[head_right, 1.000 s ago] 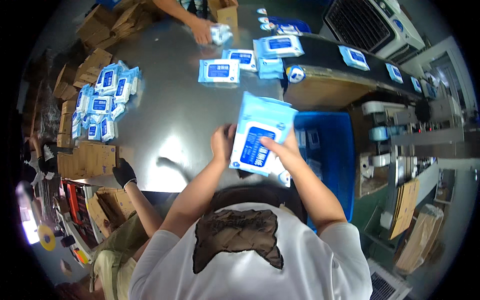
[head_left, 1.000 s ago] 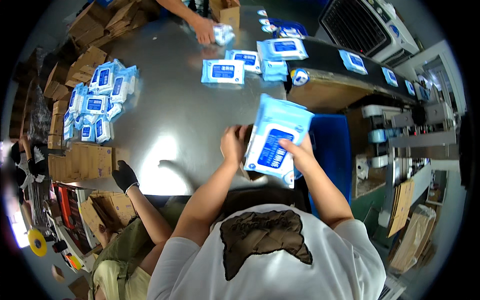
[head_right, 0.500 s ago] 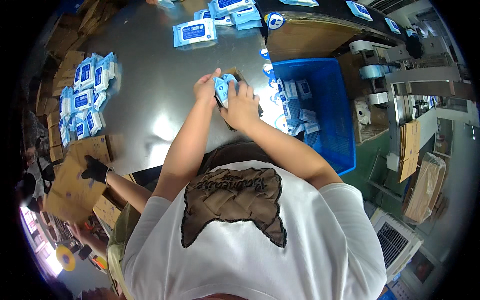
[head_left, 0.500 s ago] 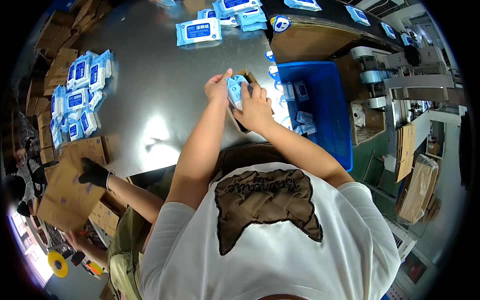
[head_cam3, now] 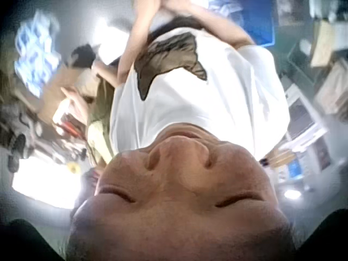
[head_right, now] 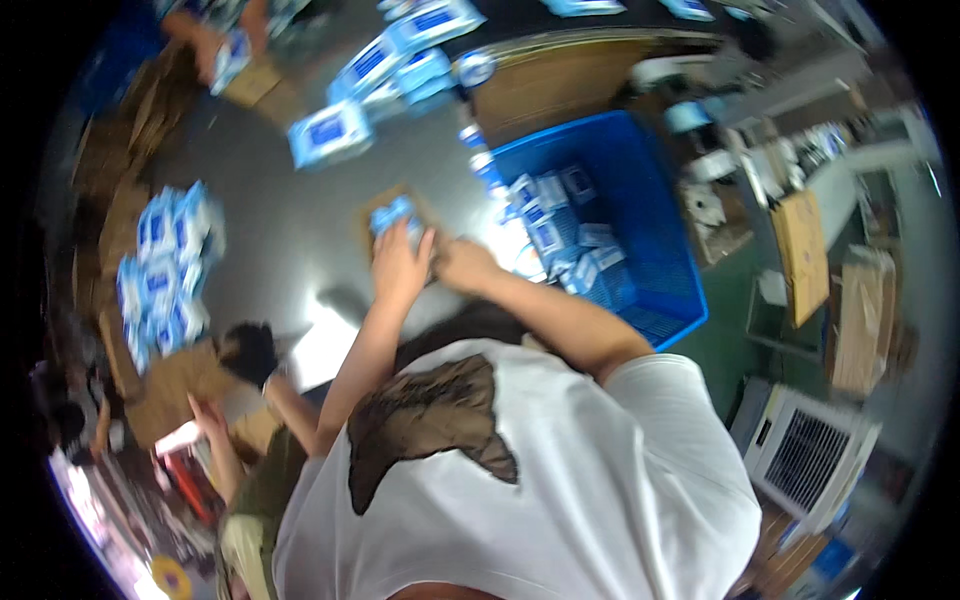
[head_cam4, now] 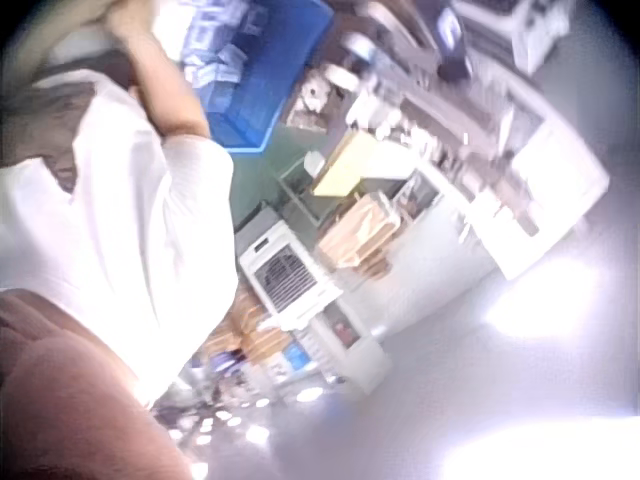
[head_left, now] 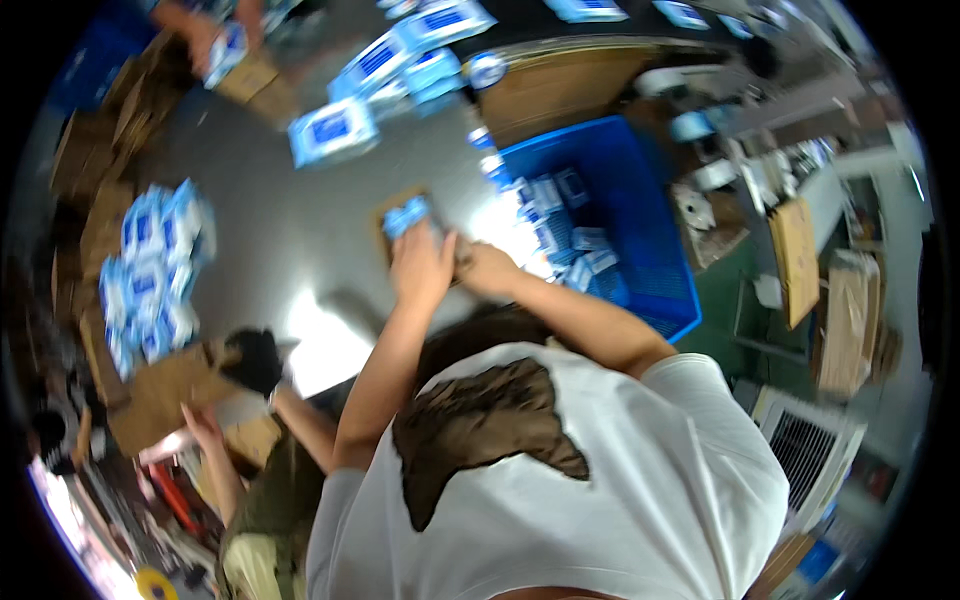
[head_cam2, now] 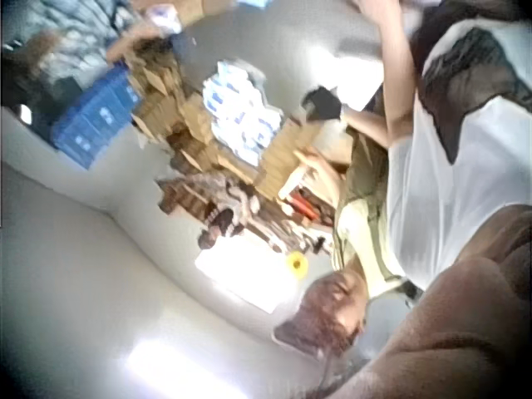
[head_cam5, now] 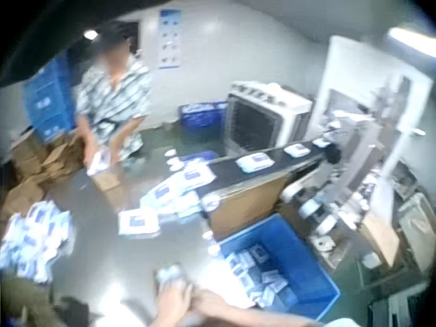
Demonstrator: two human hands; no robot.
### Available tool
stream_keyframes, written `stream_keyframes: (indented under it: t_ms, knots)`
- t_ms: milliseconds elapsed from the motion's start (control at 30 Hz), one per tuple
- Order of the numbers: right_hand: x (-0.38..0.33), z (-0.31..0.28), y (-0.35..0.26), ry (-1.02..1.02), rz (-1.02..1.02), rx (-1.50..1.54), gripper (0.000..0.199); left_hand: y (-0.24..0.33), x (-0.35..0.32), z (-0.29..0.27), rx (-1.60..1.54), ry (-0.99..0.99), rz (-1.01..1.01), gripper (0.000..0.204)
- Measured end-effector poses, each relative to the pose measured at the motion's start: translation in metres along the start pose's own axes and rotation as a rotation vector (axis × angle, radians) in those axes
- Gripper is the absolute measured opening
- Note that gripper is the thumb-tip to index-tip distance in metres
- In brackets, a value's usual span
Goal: The person packs blue-wrapped product packets into cardboard boxes on a metal table. They then move to a large container to load white plastic trays into a packaging machine.
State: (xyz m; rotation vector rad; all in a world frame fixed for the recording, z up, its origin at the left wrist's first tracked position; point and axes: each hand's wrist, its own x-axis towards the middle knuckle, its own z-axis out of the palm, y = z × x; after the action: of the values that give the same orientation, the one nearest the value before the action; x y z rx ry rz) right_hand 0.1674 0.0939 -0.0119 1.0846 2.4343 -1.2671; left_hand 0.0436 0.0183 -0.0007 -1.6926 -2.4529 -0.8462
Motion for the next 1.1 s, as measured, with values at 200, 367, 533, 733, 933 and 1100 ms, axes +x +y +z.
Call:
stream_keyframes:
  t_ms: [200, 367, 533, 733, 933, 1100]
  knots:
    - [-0.036, -0.062, 0.079, 0.486, -0.273, 0.276, 0.065, -0.023, -0.011, -0.015, 0.079, -0.532, -0.327, 0.073]
    - [-0.183, -0.261, 0.196, 1.330, 0.457, -0.500, 0.060, -0.041, -0.002, -0.003, 0.148, -0.617, -0.374, 0.062]
    - [-0.286, -0.329, 0.300, 0.930, 1.221, -0.330, 0.084, -0.090, 0.006, -0.018, 0.121, -0.617, -0.438, 0.060]
    - [-0.303, -0.308, 0.314, 0.974, 1.096, -0.677, 0.029, -0.143, -0.022, -0.046, 0.197, -0.522, -0.672, 0.052]
    - [-0.304, -0.326, 0.315, 1.009, 0.976, -0.515, 0.052, -0.217, -0.064, -0.065, -0.134, -0.508, -0.609, 0.053]
    - [-0.288, -0.337, 0.340, 0.800, 1.081, -0.527, 0.062, -0.151, -0.041, -0.087, -0.345, -0.336, -0.909, 0.059]
